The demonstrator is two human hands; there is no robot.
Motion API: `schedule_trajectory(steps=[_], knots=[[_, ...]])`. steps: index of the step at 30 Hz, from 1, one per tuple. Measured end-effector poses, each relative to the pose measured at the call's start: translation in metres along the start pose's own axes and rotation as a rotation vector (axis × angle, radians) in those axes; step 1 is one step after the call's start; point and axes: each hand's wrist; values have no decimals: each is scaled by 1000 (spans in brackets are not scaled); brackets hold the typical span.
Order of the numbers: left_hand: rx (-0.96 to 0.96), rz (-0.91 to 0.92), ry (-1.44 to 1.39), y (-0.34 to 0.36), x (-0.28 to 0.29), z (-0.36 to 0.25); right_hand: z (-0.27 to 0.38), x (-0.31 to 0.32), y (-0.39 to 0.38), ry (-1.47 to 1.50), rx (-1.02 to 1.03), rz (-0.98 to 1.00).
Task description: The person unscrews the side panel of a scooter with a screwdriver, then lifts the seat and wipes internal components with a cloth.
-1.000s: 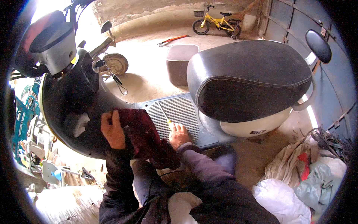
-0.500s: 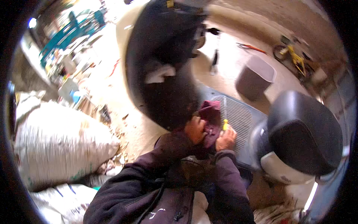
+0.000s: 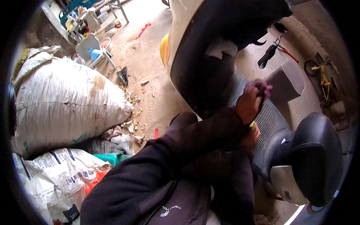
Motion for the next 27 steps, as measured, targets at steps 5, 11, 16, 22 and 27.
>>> schedule_trajectory(steps=[5, 11, 16, 22, 27], knots=[[30, 88, 245, -38, 9, 31, -5, 0, -7, -18, -186, 284], [46, 297, 406, -85, 46, 72, -11, -8, -15, -204, -134, 184], [-150, 375, 439, -108, 58, 66, -33, -11, -16, -228, -125, 188], [-281, 469, 562, -117, 55, 88, -15, -3, -8, -249, -182, 279], [-62, 385, 351, -98, 33, 80, -36, -10, -12, -192, -180, 216]])
Point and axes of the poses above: each hand's wrist, its own y-axis towards the middle knuckle, its own x-axis out of the back of the hand, z = x × y, and after that the axes turned 5 degrees about -z, right-handed
